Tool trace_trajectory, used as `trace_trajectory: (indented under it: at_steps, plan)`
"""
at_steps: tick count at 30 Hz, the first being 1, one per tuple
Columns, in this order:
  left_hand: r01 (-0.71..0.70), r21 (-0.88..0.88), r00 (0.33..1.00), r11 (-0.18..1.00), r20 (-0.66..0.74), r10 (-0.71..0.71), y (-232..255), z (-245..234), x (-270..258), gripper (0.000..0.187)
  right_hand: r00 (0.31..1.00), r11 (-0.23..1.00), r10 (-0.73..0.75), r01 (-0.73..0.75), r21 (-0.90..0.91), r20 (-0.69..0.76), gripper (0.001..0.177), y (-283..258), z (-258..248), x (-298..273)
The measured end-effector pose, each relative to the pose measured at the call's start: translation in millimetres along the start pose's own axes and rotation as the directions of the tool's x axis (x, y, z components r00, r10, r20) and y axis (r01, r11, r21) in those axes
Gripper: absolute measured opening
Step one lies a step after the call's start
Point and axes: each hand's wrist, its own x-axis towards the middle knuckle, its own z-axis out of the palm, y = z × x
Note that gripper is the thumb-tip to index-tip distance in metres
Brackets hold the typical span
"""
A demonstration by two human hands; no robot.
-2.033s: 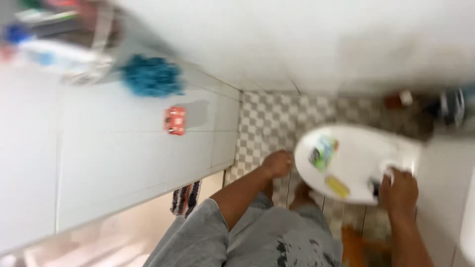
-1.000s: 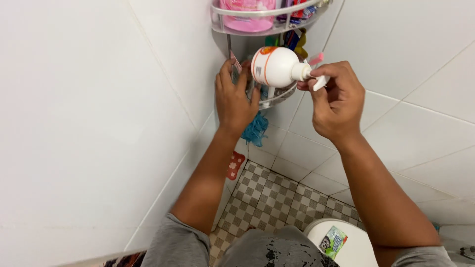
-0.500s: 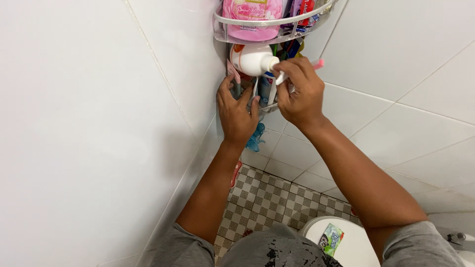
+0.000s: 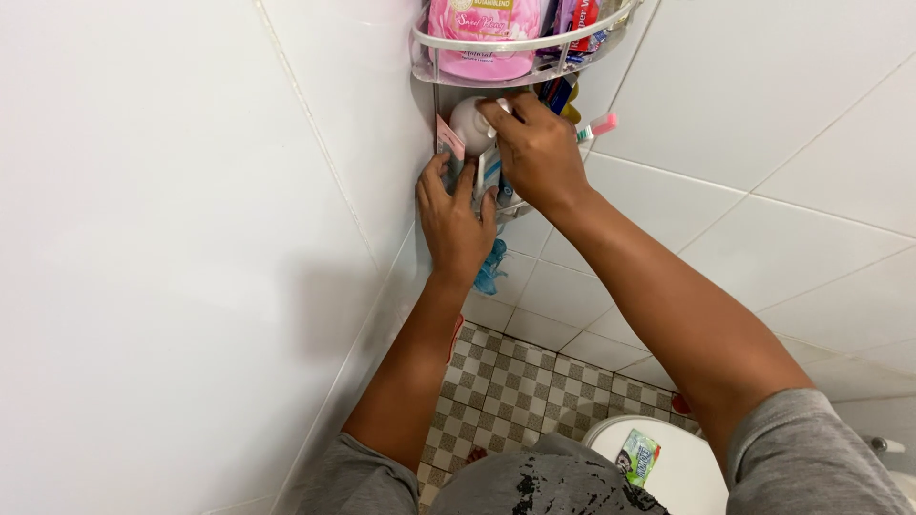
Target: Organizing various toiletry items and cleaning supplies onto a multi-tier shower caddy in a bathroom.
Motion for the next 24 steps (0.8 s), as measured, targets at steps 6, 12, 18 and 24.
trace_trajectory:
  at_steps: [6,12,18,24]
  plan:
    - [0.007,-0.020,1.000,1.000,-0.011,-0.007,-8,7,-5,0.044,0.997,0.996,0.014,-0.006,-0.089,0.082,0.033,13,13,22]
    - [0.003,-0.031,1.000,1.000,-0.019,-0.004,-12,9,-9,0.032,0.925,0.979,0.173,-0.126,-0.158,0.337,0.022,63,53,22]
    - [0.018,-0.006,0.999,1.000,-0.043,-0.018,-17,17,-14,0.028,0.851,0.953,0.258,-0.145,-0.267,0.457,0.025,75,67,27]
    - [-0.005,0.016,0.995,1.000,-0.104,0.006,-11,19,-15,0.027,0.839,0.973,0.227,-0.180,-0.142,0.495,0.025,54,42,33]
